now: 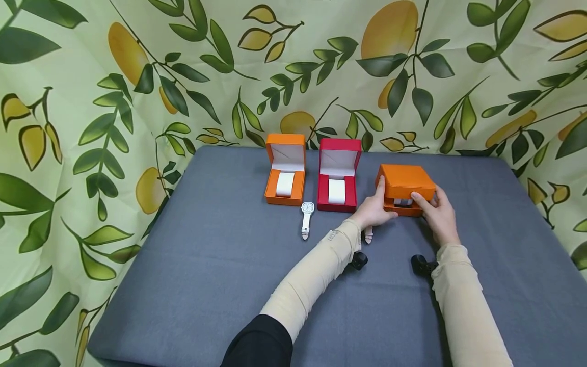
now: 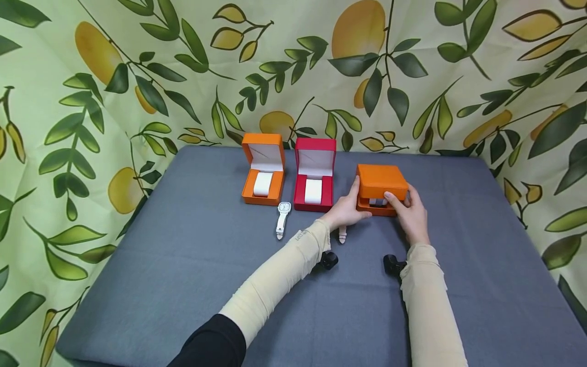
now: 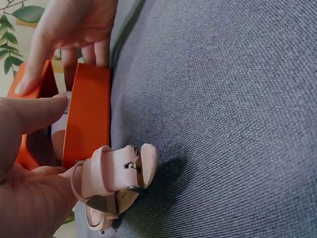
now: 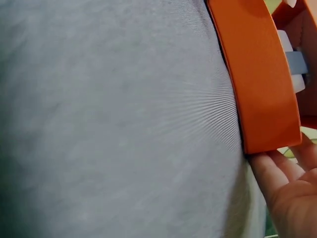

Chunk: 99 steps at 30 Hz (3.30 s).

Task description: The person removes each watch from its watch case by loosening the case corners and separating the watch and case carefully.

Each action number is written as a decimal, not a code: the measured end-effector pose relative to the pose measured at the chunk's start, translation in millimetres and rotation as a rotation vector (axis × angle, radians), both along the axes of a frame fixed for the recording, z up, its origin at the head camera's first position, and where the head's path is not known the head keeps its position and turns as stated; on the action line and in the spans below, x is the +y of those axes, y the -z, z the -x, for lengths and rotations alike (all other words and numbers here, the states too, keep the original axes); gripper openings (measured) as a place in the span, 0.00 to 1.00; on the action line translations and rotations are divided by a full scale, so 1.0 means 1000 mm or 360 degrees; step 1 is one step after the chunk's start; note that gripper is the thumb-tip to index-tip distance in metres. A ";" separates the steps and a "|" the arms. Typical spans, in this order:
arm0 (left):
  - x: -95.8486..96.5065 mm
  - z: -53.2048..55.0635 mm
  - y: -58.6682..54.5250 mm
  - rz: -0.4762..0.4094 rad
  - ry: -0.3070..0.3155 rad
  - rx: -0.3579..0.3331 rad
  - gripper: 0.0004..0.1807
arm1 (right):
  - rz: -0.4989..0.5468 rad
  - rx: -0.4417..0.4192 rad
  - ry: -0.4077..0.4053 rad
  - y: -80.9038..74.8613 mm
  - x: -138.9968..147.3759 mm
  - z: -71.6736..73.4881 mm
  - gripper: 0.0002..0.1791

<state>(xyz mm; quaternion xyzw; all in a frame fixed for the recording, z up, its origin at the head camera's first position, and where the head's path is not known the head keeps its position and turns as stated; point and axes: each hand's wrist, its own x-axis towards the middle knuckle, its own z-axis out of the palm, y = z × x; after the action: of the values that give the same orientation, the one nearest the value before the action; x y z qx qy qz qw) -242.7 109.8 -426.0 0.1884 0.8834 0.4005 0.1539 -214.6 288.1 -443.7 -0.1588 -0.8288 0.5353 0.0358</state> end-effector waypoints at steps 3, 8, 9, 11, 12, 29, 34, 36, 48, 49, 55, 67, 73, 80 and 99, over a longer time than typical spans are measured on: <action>0.000 0.000 0.000 -0.0003 -0.0009 0.0006 0.53 | -0.0066 -0.0021 0.0068 -0.006 -0.002 0.002 0.41; 0.002 -0.001 0.000 0.0021 -0.0055 0.0028 0.41 | -0.0246 -0.0049 0.0141 -0.015 -0.005 0.007 0.44; 0.003 -0.002 0.000 0.0051 -0.0066 0.0044 0.38 | -0.0262 -0.0054 0.0138 -0.016 -0.006 0.008 0.45; 0.006 -0.003 0.000 0.0123 -0.0099 0.0087 0.34 | -0.0281 -0.0065 0.0120 -0.019 -0.005 0.010 0.46; 0.008 -0.004 -0.001 0.0165 -0.0123 0.0111 0.32 | -0.0287 -0.0070 0.0108 -0.020 -0.004 0.010 0.46; 0.020 -0.011 -0.005 0.0410 -0.0416 0.0320 0.22 | -0.0393 -0.0123 0.0013 -0.029 -0.008 0.009 0.43; 0.022 -0.013 -0.003 0.0441 -0.0471 0.0430 0.18 | -0.0415 -0.0195 0.0013 -0.035 -0.010 0.014 0.47; 0.022 -0.014 -0.004 0.0445 -0.0493 0.0440 0.18 | -0.0417 -0.0212 -0.0002 -0.039 -0.010 0.016 0.49; 0.025 -0.014 -0.007 0.0410 -0.0502 0.0353 0.17 | 0.0106 0.0315 0.0574 -0.036 -0.033 0.024 0.31; 0.025 -0.014 -0.007 0.0419 -0.0501 0.0352 0.17 | 0.0136 0.0357 0.0596 -0.036 -0.036 0.024 0.29; 0.025 -0.014 -0.006 0.0485 -0.0478 0.0350 0.18 | 0.0035 0.0453 0.0610 -0.038 -0.043 0.030 0.28; 0.022 -0.012 -0.004 0.0497 -0.0450 0.0356 0.17 | -0.0286 0.0389 0.0312 -0.036 -0.034 0.034 0.33; 0.023 -0.011 -0.002 0.0506 -0.0451 0.0339 0.18 | -0.0429 0.0229 0.0154 -0.038 -0.022 0.037 0.36; 0.024 -0.010 0.000 0.0498 -0.0466 0.0345 0.19 | -0.0561 0.0172 0.0088 -0.044 -0.018 0.045 0.36; 0.024 -0.011 0.001 0.0524 -0.0424 0.0362 0.18 | -0.0156 0.0150 -0.0176 -0.012 -0.004 0.027 0.49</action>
<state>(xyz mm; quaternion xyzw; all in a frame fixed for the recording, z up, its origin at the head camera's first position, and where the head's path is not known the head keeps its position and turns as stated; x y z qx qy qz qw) -231.7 134.0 -426.5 0.0864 0.9655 0.2439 0.0281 -241.2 284.1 -431.7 -0.0855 -0.8589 0.5022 0.0528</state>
